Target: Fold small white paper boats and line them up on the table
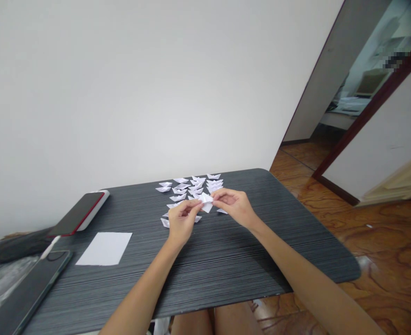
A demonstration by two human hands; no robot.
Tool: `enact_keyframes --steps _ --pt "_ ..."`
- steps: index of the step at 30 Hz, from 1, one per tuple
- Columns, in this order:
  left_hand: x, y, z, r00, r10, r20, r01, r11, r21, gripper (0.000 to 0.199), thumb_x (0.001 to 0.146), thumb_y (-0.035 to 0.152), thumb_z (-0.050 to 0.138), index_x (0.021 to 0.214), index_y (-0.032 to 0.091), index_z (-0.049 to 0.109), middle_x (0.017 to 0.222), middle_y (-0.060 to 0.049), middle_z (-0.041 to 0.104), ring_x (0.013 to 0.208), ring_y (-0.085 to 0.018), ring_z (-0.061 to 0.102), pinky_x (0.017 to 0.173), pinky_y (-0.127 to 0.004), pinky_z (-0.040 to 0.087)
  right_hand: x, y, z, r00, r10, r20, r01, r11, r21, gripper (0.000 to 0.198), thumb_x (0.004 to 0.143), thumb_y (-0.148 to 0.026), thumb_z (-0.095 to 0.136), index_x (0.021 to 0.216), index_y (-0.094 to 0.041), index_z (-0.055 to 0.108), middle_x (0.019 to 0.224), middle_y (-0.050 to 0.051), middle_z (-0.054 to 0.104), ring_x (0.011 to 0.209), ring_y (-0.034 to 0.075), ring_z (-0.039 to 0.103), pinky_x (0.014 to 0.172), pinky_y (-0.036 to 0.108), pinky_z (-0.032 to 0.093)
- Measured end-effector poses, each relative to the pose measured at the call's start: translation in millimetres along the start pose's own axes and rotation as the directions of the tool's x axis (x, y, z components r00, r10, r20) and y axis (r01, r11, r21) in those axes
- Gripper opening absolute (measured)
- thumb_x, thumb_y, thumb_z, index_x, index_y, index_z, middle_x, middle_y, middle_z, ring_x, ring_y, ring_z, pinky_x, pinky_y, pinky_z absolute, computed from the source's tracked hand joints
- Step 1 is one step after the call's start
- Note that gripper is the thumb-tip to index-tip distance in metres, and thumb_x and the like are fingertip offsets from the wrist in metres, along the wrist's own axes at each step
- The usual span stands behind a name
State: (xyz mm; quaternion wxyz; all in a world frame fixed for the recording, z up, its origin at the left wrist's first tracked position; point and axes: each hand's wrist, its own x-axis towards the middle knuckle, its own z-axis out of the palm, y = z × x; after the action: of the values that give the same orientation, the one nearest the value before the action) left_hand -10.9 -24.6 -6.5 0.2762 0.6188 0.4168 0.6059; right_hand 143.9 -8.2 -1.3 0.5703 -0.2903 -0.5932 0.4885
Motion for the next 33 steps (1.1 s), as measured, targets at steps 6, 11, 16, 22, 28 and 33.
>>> enact_keyframes --steps 6,11,16,22,28,33 --pt "-0.3 0.4 0.7 0.997 -0.011 0.073 0.01 1.0 0.015 0.007 0.068 0.021 0.06 0.069 0.014 0.062 0.068 -0.002 0.065 0.055 -0.01 0.06 0.056 -0.02 0.049 -0.5 0.9 2.6 0.994 0.084 -0.07 -0.085 0.996 -0.02 0.012 0.06 -0.023 0.067 0.064 -0.014 0.059 0.061 0.0 0.059 0.052 0.009 0.052 0.053 0.024 0.044" --pt "-0.2 -0.5 2.4 0.992 -0.089 0.093 0.093 0.995 -0.044 0.01 0.07 0.023 0.058 0.073 0.014 0.058 0.069 -0.001 0.062 0.054 -0.011 0.06 0.053 -0.02 0.049 -1.0 0.4 4.5 0.991 0.109 -0.076 -0.11 0.994 -0.008 0.015 0.06 -0.023 0.067 0.063 -0.014 0.056 0.059 -0.001 0.057 0.052 0.008 0.05 0.053 0.023 0.043" --pt "-0.1 1.3 0.9 0.977 -0.101 0.189 0.113 0.992 -0.053 0.015 0.074 0.024 0.052 0.085 0.014 0.053 0.075 -0.003 0.064 0.06 -0.012 0.062 0.058 -0.021 0.048 -0.3 -0.3 1.6 0.994 0.109 -0.021 -0.109 0.993 0.034 0.016 0.06 -0.023 0.067 0.063 -0.014 0.054 0.069 0.001 0.06 0.062 0.009 0.054 0.062 0.024 0.044" --pt "2.7 4.8 -1.2 0.943 -0.129 0.306 0.177 0.975 -0.136 0.02 0.077 0.025 0.048 0.095 0.014 0.049 0.077 -0.005 0.064 0.064 -0.013 0.062 0.067 -0.026 0.049 1.4 -2.6 -4.6 0.998 0.062 -0.033 -0.062 0.998 -0.012 0.02 0.058 -0.025 0.068 0.06 -0.014 0.052 0.074 0.003 0.059 0.068 0.012 0.055 0.066 0.027 0.045" --pt "4.4 6.5 -0.1 0.947 -0.188 0.26 0.238 0.954 -0.181 0.016 0.071 0.024 0.056 0.081 0.012 0.052 0.07 -0.004 0.062 0.065 -0.015 0.063 0.063 -0.026 0.051 1.4 -4.5 -2.6 0.996 0.061 -0.071 -0.063 0.998 -0.031 0.022 0.057 -0.027 0.069 0.059 -0.014 0.052 0.075 0.005 0.061 0.07 0.013 0.056 0.068 0.029 0.045" --pt "4.1 5.7 0.2 0.937 -0.258 0.236 0.312 0.922 -0.23 0.016 0.067 0.023 0.061 0.076 0.012 0.053 0.067 -0.001 0.061 0.065 -0.015 0.064 0.067 -0.026 0.051 1.1 -3.8 0.3 0.994 0.033 -0.101 -0.035 0.999 -0.019 0.021 0.057 -0.027 0.07 0.058 -0.014 0.052 0.076 0.005 0.06 0.072 0.014 0.056 0.07 0.029 0.046"
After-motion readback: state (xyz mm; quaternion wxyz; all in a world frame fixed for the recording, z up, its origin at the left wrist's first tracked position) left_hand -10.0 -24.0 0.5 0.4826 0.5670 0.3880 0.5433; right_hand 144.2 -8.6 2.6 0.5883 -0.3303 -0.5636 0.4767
